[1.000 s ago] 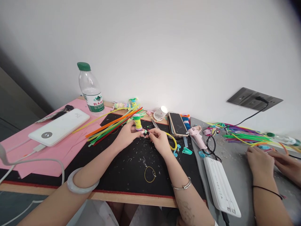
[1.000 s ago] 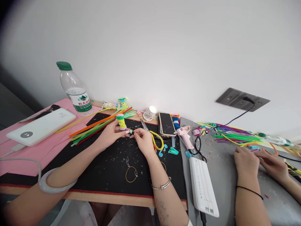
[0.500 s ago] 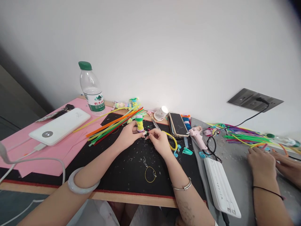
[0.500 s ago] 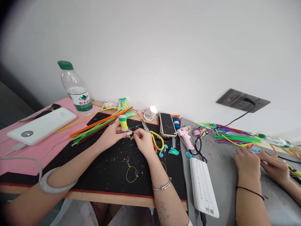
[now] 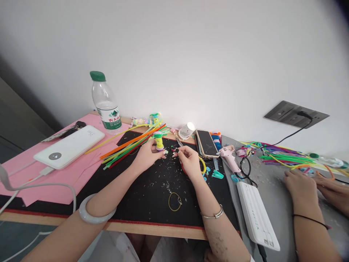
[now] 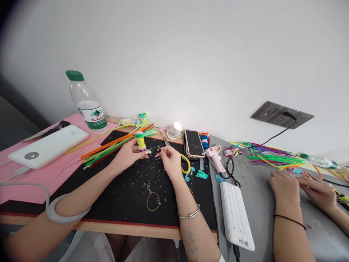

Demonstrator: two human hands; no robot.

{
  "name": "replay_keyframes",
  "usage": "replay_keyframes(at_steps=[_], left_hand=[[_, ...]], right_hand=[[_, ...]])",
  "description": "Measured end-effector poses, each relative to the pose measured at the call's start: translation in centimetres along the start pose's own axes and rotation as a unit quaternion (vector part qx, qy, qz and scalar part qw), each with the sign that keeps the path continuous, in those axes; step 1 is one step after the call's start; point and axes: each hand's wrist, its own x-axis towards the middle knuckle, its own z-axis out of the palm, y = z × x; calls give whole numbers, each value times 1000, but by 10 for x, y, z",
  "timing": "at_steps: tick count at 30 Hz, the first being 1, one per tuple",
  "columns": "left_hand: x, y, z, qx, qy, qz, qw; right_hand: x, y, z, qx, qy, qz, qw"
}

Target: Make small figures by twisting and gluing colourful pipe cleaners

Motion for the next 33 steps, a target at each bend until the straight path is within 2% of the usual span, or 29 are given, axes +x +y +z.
replay_keyframes(at_steps=[7, 13, 17, 20, 24, 26, 29, 31, 33], left_hand=[[-2, 0, 3, -6, -62, -44, 997], [-2, -3, 2, -41, -74, -46, 995], [-1, -3, 1, -27, -46, -35, 998], [0, -2, -1, -16, -19, -27, 999], [0, 0, -1, -9, -2, -21, 1000], [-1, 1, -1, -4, 2, -22, 1000], [-2, 4, -1, 5, 5, -27, 1000], [-3, 5, -1, 6, 3, -25, 1000], [-3, 6, -1, 4, 0, -20, 1000]], right_hand=[[2, 4, 0, 43, -16, 29, 999], [0, 1, 0, -5, -20, 12, 1000], [0, 3, -4, -124, -15, -68, 990], [1, 6, -8, -204, -47, -141, 968], [2, 7, -9, -255, -62, -172, 950], [1, 4, -10, -262, -29, -177, 948], [3, -1, -17, -283, 61, -190, 938], [5, -4, -29, -317, 139, -197, 917], [9, -5, -49, -366, 240, -181, 881]])
